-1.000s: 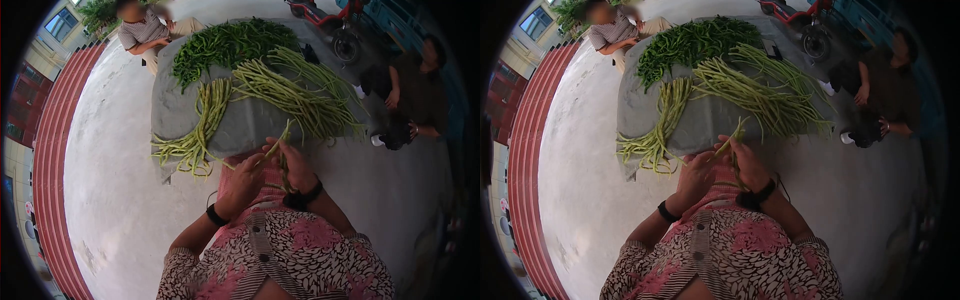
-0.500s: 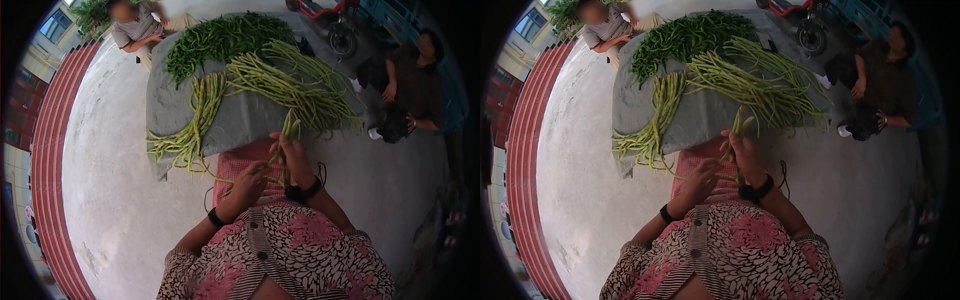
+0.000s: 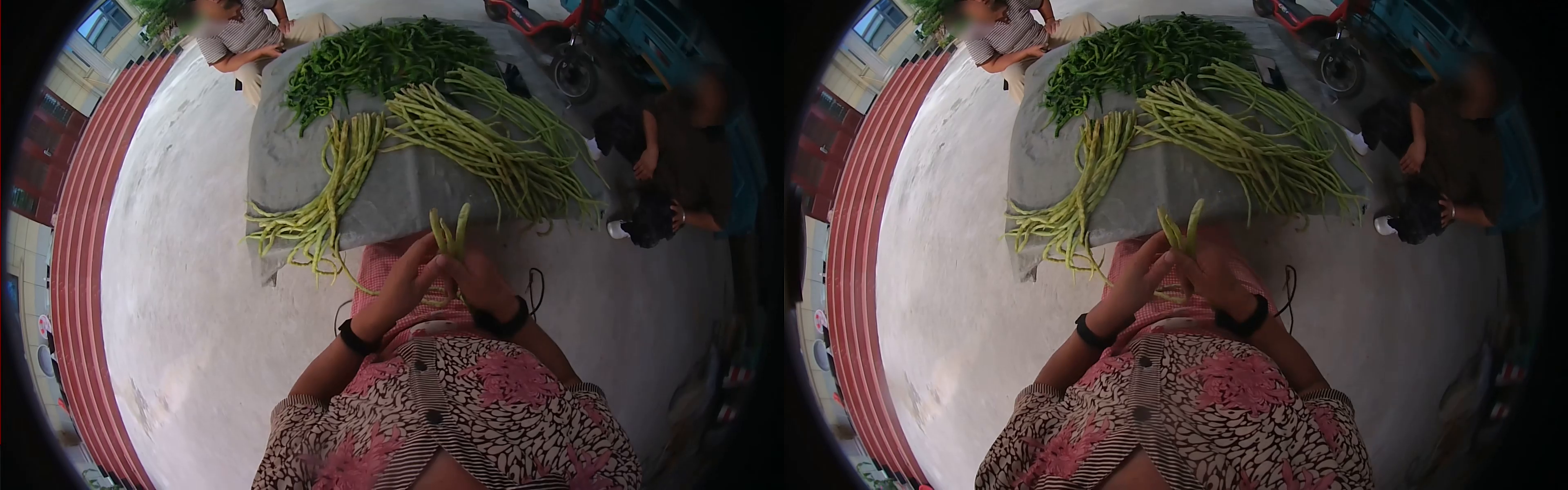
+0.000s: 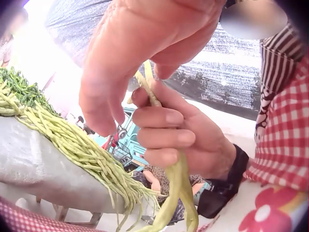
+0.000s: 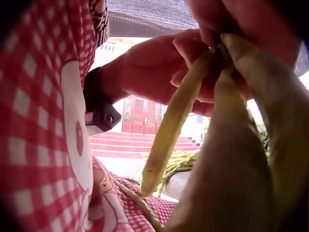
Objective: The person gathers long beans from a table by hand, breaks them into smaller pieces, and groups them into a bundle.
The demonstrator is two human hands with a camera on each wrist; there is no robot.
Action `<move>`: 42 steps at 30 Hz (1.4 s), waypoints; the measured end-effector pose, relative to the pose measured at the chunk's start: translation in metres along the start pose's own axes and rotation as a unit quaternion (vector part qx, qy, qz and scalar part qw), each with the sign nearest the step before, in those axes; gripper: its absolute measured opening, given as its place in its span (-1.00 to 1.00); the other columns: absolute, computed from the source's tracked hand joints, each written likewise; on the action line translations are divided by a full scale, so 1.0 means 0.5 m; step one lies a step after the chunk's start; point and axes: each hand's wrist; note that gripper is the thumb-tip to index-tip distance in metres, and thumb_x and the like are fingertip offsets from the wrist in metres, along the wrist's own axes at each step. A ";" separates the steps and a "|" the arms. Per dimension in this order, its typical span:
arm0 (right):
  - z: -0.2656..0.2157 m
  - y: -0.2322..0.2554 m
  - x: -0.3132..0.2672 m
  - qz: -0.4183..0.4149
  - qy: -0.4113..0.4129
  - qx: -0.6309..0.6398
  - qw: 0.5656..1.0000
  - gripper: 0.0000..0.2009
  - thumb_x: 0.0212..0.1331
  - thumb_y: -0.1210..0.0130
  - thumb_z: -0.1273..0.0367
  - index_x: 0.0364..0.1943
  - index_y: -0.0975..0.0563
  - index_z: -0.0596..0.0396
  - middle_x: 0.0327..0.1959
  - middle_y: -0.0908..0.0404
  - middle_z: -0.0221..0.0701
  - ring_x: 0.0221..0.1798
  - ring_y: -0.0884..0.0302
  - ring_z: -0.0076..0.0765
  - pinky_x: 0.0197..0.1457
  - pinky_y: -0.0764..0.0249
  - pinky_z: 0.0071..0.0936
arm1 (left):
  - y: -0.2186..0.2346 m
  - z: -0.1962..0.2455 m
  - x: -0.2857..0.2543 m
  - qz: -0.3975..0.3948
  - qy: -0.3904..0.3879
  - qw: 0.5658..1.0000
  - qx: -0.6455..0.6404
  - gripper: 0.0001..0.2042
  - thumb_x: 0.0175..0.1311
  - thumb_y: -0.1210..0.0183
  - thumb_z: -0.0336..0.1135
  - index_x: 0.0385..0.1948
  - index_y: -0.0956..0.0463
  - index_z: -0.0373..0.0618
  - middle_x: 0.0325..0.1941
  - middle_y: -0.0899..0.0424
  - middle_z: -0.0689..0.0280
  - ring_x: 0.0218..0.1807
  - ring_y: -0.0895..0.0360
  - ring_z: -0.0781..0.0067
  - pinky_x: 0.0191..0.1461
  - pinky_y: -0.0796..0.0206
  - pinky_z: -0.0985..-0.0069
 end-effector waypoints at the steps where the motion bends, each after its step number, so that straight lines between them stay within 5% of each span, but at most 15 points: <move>1: -0.007 0.000 -0.003 -0.025 -0.007 -0.030 0.999 -0.65 0.43 0.13 0.17 0.00 -0.40 0.20 -0.52 -0.42 -0.51 -0.60 -0.34 -0.68 -0.53 -0.32 -0.66 | 0.003 -0.001 0.002 -0.013 0.015 0.999 -0.025 -0.56 0.45 0.04 -0.26 0.26 -0.19 -0.28 0.15 -0.50 0.17 0.20 -0.43 0.35 0.26 -0.27 0.40; 4: -0.043 0.000 0.003 -0.069 -0.030 -0.036 0.996 -0.64 0.42 0.13 0.19 0.06 -0.36 0.21 -0.52 -0.43 -0.49 -0.62 -0.34 -0.68 -0.58 -0.31 -0.65 | 0.008 -0.002 0.006 -0.039 0.053 0.990 -0.128 -0.54 0.48 0.10 -0.24 0.33 -0.12 -0.25 0.20 -0.46 0.17 0.23 -0.41 0.37 0.27 -0.26 0.43; 9: -0.023 -0.013 0.008 -0.072 0.057 0.014 0.996 -0.69 0.46 0.21 0.23 0.10 -0.30 0.14 -0.66 -0.40 -0.53 -0.77 -0.25 -0.69 -0.74 -0.17 -0.69 | 0.003 -0.001 0.002 -0.011 0.071 0.953 -0.294 -0.55 0.52 0.20 -0.23 0.36 -0.07 -0.20 0.17 -0.47 0.22 0.17 -0.44 0.44 0.22 -0.31 0.49; 12: -0.023 -0.014 0.006 -0.070 0.055 -0.026 0.996 -0.70 0.46 0.22 0.25 0.12 -0.29 0.11 -0.62 -0.46 -0.49 -0.78 -0.28 -0.66 -0.74 -0.20 -0.69 | 0.007 0.004 0.004 -0.038 0.072 0.948 -0.307 -0.57 0.53 0.22 -0.23 0.34 -0.12 -0.19 0.07 -0.51 0.27 0.02 -0.51 0.48 0.05 -0.42 0.56; 15: -0.023 -0.009 0.014 -0.057 0.147 -0.143 0.977 -0.71 0.47 0.23 0.25 0.12 -0.30 0.08 -0.57 -0.51 -0.44 -0.76 -0.33 -0.64 -0.74 -0.24 -0.69 | 0.016 0.010 0.003 -0.053 0.121 0.949 -0.286 -0.58 0.53 0.24 -0.18 0.31 -0.18 -0.18 -0.04 -0.55 0.33 -0.17 -0.55 0.53 -0.21 -0.48 0.61; 17: -0.026 -0.008 0.013 -0.063 0.130 -0.127 0.981 -0.71 0.47 0.23 0.25 0.12 -0.30 0.08 -0.54 -0.53 -0.42 -0.74 -0.36 -0.63 -0.73 -0.26 -0.69 | 0.011 0.019 0.001 -0.038 0.125 0.953 -0.272 -0.57 0.53 0.26 -0.15 0.29 -0.20 -0.17 -0.09 -0.56 0.33 -0.25 -0.57 0.52 -0.35 -0.48 0.62; 20: -0.037 -0.013 -0.001 -0.090 -0.029 0.027 0.995 -0.69 0.47 0.24 0.24 0.14 -0.30 0.09 -0.50 -0.54 -0.40 -0.69 -0.40 -0.62 -0.70 -0.30 -0.69 | 0.000 0.024 0.004 -0.003 0.115 0.956 -0.269 -0.56 0.53 0.28 -0.11 0.28 -0.21 -0.17 -0.14 -0.57 0.34 -0.30 -0.58 0.53 -0.46 -0.45 0.63; 24: -0.042 -0.006 -0.009 -0.113 -0.073 0.058 0.989 -0.66 0.47 0.25 0.22 0.16 -0.29 0.11 -0.44 -0.57 -0.37 -0.57 -0.50 -0.55 -0.54 -0.42 -0.64 | 0.006 0.027 0.001 -0.017 0.125 0.944 -0.305 -0.56 0.53 0.28 -0.10 0.28 -0.20 -0.17 -0.19 -0.56 0.34 -0.33 -0.58 0.50 -0.49 -0.44 0.63; 27: -0.031 -0.002 -0.006 -0.096 0.058 -0.081 0.990 -0.64 0.48 0.25 0.19 0.16 -0.29 0.14 -0.39 -0.58 -0.39 -0.47 -0.53 -0.52 -0.38 -0.48 -0.57 | 0.000 0.025 -0.001 -0.024 0.117 0.928 -0.352 -0.61 0.53 0.27 -0.09 0.15 -0.30 -0.17 -0.24 -0.55 0.33 -0.38 -0.58 0.49 -0.51 -0.43 0.64; 29: -0.016 0.001 -0.003 -0.091 0.103 -0.124 0.983 -0.64 0.48 0.25 0.19 0.16 -0.29 0.15 -0.36 -0.57 -0.41 -0.41 -0.51 -0.53 -0.31 -0.48 -0.55 | -0.002 0.012 0.000 -0.005 0.111 0.941 -0.319 -0.65 0.53 0.27 -0.09 0.02 -0.33 -0.15 -0.26 -0.54 0.33 -0.41 -0.57 0.50 -0.51 -0.42 0.65; 34: -0.041 -0.016 -0.001 -0.095 -0.082 0.047 0.991 -0.62 0.44 0.18 0.29 0.25 -0.24 0.16 -0.31 -0.48 -0.51 -0.33 -0.40 -0.64 -0.30 -0.40 -0.58 | 0.009 0.017 0.003 0.003 0.119 0.943 -0.310 -0.66 0.53 0.28 -0.06 -0.19 -0.35 -0.12 -0.27 -0.53 0.32 -0.28 -0.54 0.50 -0.23 -0.43 0.60; 37: -0.072 -0.009 -0.002 -0.130 -0.151 -0.027 0.980 -0.56 0.39 0.13 0.34 0.31 -0.19 0.15 -0.37 -0.42 -0.55 -0.36 -0.33 -0.68 -0.34 -0.34 -0.60 | 0.015 -0.008 0.014 -0.005 0.105 0.955 -0.279 -0.63 0.54 0.30 -0.05 -0.17 -0.38 -0.16 -0.22 -0.54 0.30 -0.15 -0.51 0.47 -0.01 -0.38 0.53; 40: -0.067 -0.031 0.003 -0.059 0.042 -0.070 0.995 -0.57 0.35 0.09 0.34 0.27 -0.24 0.15 -0.45 -0.35 -0.56 -0.45 -0.25 -0.69 -0.42 -0.26 -0.62 | 0.034 -0.001 0.022 -0.028 0.096 0.977 -0.191 -0.59 0.53 0.30 -0.05 -0.09 -0.41 -0.22 -0.09 -0.53 0.24 -0.01 -0.47 0.41 0.15 -0.29 0.45; 42: -0.044 -0.024 -0.003 -0.056 -0.012 -0.048 0.997 -0.67 0.36 0.10 0.34 0.14 -0.34 0.16 -0.50 -0.33 -0.57 -0.49 -0.22 -0.69 -0.45 -0.22 -0.65 | 0.050 0.001 0.034 -0.001 0.055 0.978 -0.200 -0.55 0.52 0.27 -0.02 -0.01 -0.42 -0.25 0.00 -0.52 0.20 0.08 -0.44 0.37 0.22 -0.25 0.42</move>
Point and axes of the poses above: each hand's wrist, its own x-axis towards the middle knuckle, its own y-axis out of the back of the hand, z = x × y
